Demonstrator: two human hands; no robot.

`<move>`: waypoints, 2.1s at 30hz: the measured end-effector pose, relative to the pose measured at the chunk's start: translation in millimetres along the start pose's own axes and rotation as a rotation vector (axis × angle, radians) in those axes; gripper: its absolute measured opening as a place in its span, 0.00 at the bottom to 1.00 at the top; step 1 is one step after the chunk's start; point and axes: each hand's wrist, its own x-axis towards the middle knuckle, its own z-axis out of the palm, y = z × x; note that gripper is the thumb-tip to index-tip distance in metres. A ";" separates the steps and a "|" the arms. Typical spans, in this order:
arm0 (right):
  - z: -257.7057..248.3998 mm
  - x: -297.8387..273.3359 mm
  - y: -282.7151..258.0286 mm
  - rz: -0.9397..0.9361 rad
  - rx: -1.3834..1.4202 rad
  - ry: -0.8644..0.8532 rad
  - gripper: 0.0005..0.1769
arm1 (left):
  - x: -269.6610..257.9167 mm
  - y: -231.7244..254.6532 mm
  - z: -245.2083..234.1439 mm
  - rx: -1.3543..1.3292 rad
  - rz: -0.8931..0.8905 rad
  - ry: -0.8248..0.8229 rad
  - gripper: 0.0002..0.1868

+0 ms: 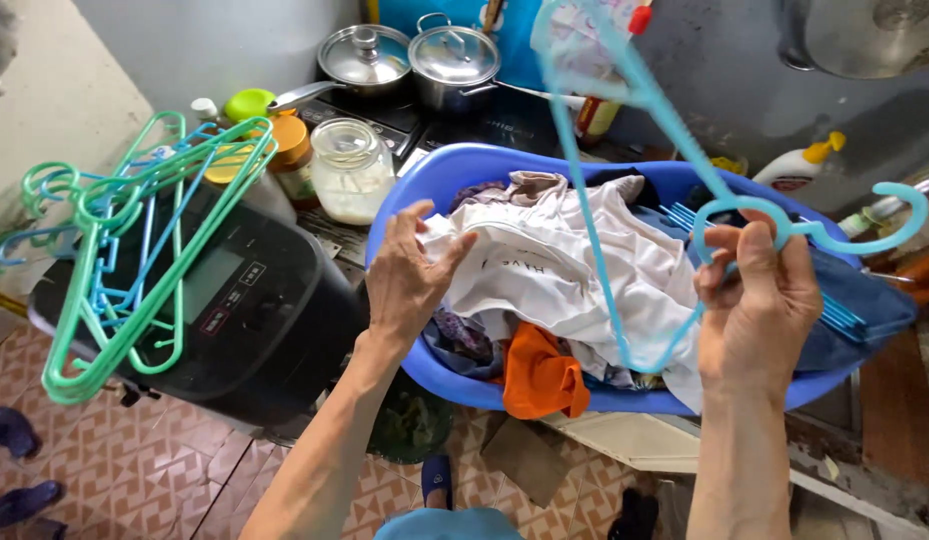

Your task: Hanging laundry on hangers and placing them on a rod

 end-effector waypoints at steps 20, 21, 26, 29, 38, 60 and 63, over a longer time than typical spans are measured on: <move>40.2 11.2 4.1 -0.395 -0.178 -0.259 0.09 | 62.2 52.8 -11.5 -0.887 -0.245 0.089 0.09; 43.6 8.6 -14.7 -0.458 -0.295 -0.315 0.10 | 70.7 60.3 -16.8 -0.947 -0.185 0.133 0.08; 52.6 2.7 -50.0 -0.484 -0.545 -0.287 0.09 | 116.6 74.0 -28.5 -0.857 0.090 0.205 0.10; 47.1 8.5 -48.3 -0.432 -0.691 -0.142 0.07 | 114.0 85.8 -45.6 -0.851 0.040 0.174 0.10; 24.0 21.1 -13.9 -0.593 -0.933 -0.165 0.10 | 114.5 78.7 -44.9 -0.417 0.120 0.263 0.10; 15.0 54.4 -84.2 -0.228 -0.820 -0.518 0.40 | 121.8 73.5 -54.8 0.036 0.786 0.022 0.22; -21.2 64.5 -53.1 0.034 -0.758 -0.491 0.22 | 122.7 53.7 -59.4 -0.011 0.677 0.088 0.21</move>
